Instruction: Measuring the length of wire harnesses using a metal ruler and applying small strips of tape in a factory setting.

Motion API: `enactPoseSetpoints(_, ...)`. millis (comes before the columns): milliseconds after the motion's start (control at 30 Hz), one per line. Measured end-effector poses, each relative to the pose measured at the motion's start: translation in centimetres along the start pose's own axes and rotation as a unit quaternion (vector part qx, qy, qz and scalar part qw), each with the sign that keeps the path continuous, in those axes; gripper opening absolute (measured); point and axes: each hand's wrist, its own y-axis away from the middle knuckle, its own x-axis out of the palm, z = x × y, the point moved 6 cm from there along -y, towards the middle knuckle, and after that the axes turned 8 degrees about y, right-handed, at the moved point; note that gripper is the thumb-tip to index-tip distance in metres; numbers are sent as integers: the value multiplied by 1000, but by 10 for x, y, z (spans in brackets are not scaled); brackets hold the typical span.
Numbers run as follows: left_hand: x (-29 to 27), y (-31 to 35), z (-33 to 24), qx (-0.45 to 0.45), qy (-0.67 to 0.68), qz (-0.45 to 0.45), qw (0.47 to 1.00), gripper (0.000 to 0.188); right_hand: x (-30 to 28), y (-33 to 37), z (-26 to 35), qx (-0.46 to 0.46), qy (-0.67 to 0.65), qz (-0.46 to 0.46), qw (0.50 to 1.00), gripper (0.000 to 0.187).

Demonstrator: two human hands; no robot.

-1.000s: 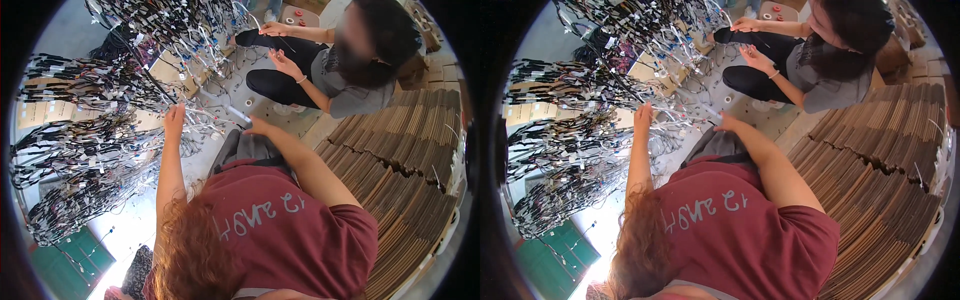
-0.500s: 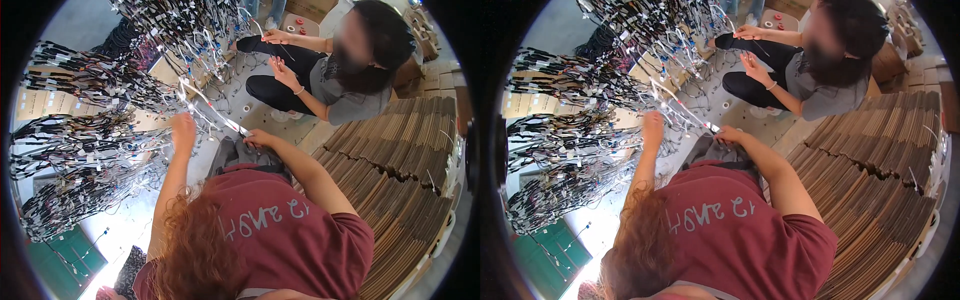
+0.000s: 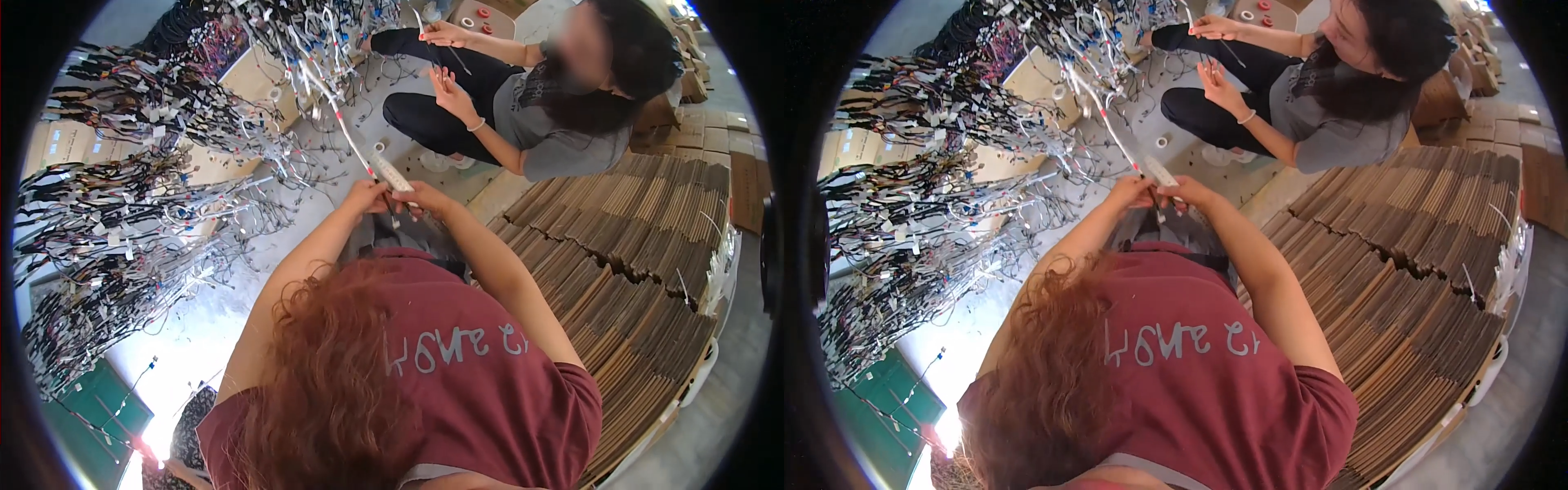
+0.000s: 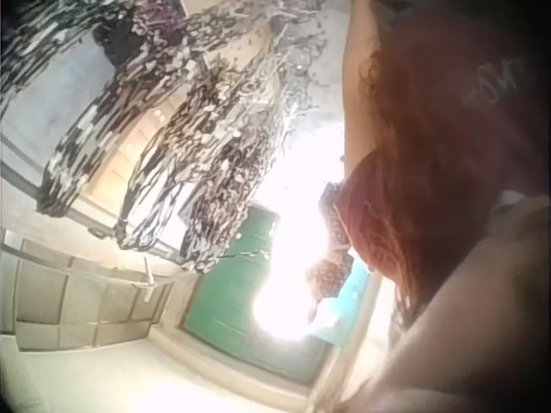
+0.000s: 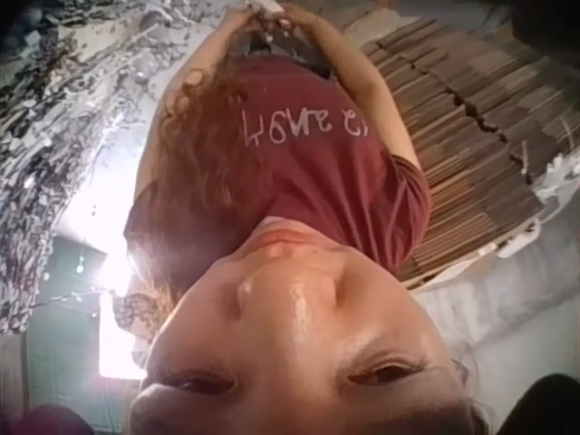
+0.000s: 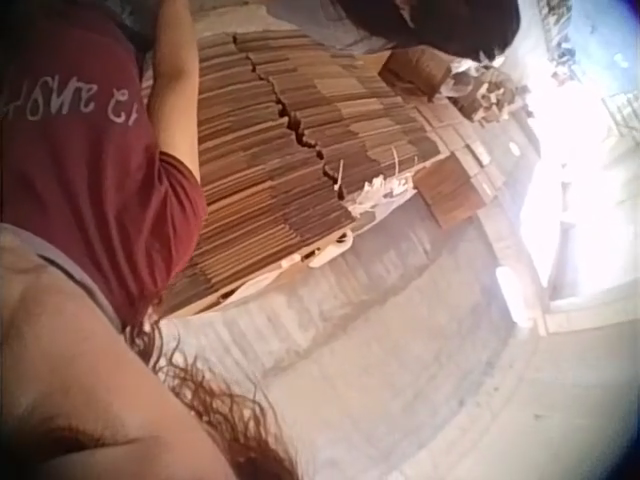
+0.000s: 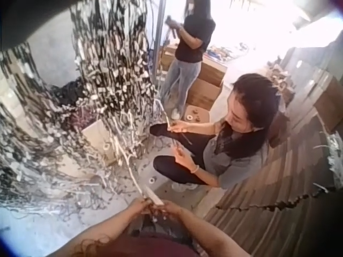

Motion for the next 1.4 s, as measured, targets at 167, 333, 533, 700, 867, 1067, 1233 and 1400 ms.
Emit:
enactPoseSetpoints(167,-11,-13,-16,17,120,-7,993,25,-15,11,-11,-17,-31,-34,999,27)
enactPoseSetpoints(333,-7,-10,-18,16,165,-16,986,22,-12,11,-11,-28,-44,-18,998,29)
enactPoseSetpoints(533,-15,-13,-17,25,203,-45,978,21,-3,15,-7,-37,-67,22,997,31)
enactPoseSetpoints(700,-21,-13,-19,32,212,-48,976,22,-5,17,-7,-43,-61,43,996,40)
enactPoseSetpoints(867,-30,-10,-22,37,221,-41,974,21,-9,21,-9,-36,-46,16,998,37)
enactPoseSetpoints(1067,-37,-12,-23,50,216,-61,973,20,-20,31,-21,-15,15,-57,998,30)
enactPoseSetpoints(1233,-37,-14,-21,51,225,-71,971,15,-23,54,-24,-8,65,-60,996,46)
enactPoseSetpoints(1400,-35,-16,-23,63,233,-22,970,13,-25,68,-41,48,110,-58,991,48)
